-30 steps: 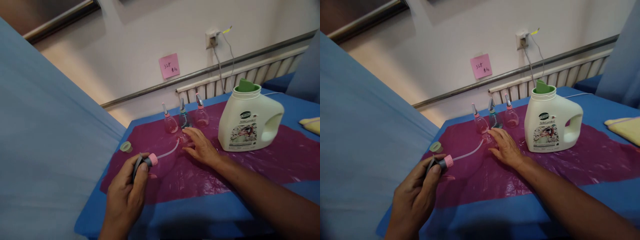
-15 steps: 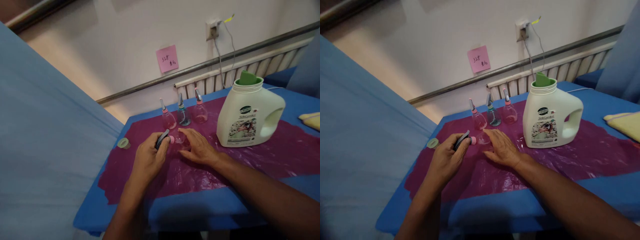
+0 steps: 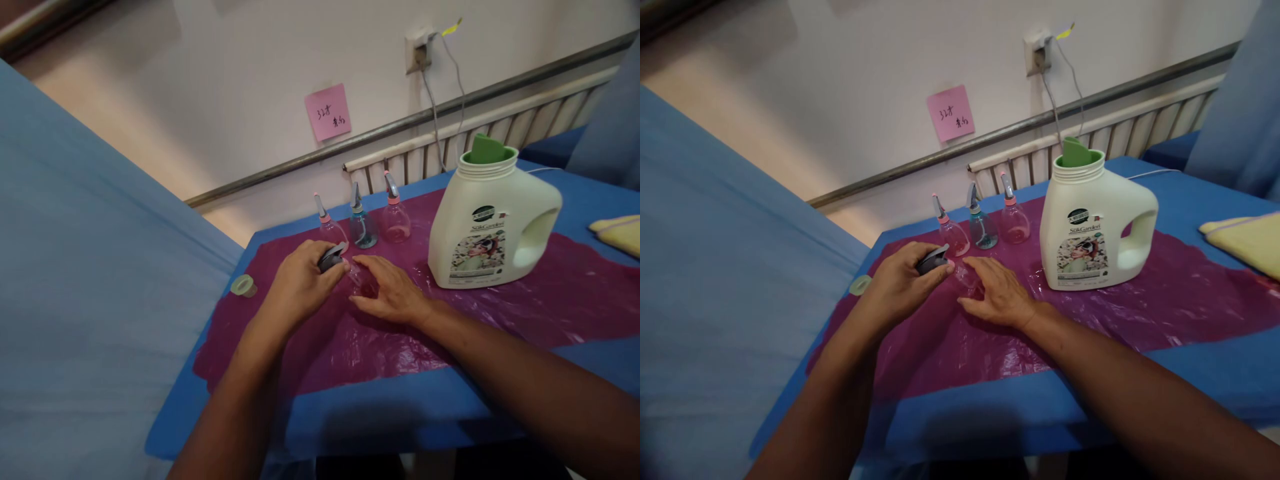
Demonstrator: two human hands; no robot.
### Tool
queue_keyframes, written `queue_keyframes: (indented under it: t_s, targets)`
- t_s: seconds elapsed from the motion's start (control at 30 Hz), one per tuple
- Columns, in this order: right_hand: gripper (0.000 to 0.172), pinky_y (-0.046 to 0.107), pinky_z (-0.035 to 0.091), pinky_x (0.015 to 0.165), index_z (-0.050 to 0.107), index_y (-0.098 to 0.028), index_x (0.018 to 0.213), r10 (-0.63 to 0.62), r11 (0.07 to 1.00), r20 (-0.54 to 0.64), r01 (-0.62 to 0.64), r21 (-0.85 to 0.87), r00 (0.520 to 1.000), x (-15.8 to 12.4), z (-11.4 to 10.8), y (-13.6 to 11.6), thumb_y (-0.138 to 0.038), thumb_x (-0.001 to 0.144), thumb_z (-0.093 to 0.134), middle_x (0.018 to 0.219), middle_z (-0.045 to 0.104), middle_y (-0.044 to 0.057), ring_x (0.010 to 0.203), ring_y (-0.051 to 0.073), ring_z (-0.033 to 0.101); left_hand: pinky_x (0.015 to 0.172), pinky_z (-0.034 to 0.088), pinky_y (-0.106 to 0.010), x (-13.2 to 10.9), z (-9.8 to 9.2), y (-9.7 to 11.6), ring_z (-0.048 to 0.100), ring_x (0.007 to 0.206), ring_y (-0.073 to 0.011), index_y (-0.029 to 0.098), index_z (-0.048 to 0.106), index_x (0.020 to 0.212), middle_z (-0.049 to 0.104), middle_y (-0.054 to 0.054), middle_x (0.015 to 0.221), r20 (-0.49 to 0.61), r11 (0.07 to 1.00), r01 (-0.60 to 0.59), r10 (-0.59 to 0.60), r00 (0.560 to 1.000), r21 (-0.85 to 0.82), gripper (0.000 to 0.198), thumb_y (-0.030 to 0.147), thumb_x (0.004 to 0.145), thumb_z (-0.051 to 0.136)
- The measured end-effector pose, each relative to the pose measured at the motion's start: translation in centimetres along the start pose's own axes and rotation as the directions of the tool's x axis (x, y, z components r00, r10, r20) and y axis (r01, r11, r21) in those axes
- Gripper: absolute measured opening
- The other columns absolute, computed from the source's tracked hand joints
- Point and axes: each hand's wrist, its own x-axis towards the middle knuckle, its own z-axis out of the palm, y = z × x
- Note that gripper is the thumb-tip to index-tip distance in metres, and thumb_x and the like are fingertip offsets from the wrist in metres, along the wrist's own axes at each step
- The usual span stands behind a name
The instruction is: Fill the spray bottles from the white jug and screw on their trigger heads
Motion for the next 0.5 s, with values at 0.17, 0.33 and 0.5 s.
queue_keyframes:
  t_s: [0.17, 0.33, 0.5]
  targets:
    - [0.074, 0.06, 0.057, 0.119, 0.059, -0.024, 0.157, 0.028, 0.998, 0.043, -0.031, 0.055, 0.999, 0.1, 0.1, 0.1, -0.039, 0.09, 0.086, 0.151, 0.071, 0.017, 0.138, 0.037, 0.07, 0.079, 0.055, -0.036, 1.5, -0.8, -0.5, 0.075, 0.087, -0.0243, 0.023, 0.082, 0.103, 0.081, -0.004, 0.097, 0.181, 0.999, -0.029, 0.026, 0.983, 0.015, 0.012, 0.033, 0.095, 0.08]
    - [0.075, 0.059, 0.056, 0.121, 0.058, -0.022, 0.156, 0.085, 0.992, 0.069, -0.092, 0.091, 0.994, 0.2, 0.4, 0.4, -0.04, 0.089, 0.087, 0.155, 0.069, 0.018, 0.141, 0.036, 0.069, 0.095, 0.062, -0.04, 3.1, -1.2, -0.8, 0.08, 0.103, -0.027, 0.026, 0.08, 0.123, 0.085, -0.005, 0.117, 0.276, 0.994, -0.106, 0.099, 0.956, 0.008, 0.03, 0.027, 0.093, 0.077]
    - [0.076, 0.059, 0.055, 0.121, 0.058, -0.023, 0.156, 0.158, 0.978, 0.085, -0.168, 0.124, 0.984, 0.2, 0.6, 0.9, -0.041, 0.088, 0.087, 0.157, 0.068, 0.018, 0.143, 0.036, 0.068, 0.098, 0.06, -0.038, 5.0, -0.9, -0.3, 0.078, 0.111, -0.0267, 0.024, 0.077, 0.131, 0.083, -0.006, 0.127, 0.376, 0.987, -0.162, 0.154, 0.914, -0.009, 0.041, 0.021, 0.09, 0.074]
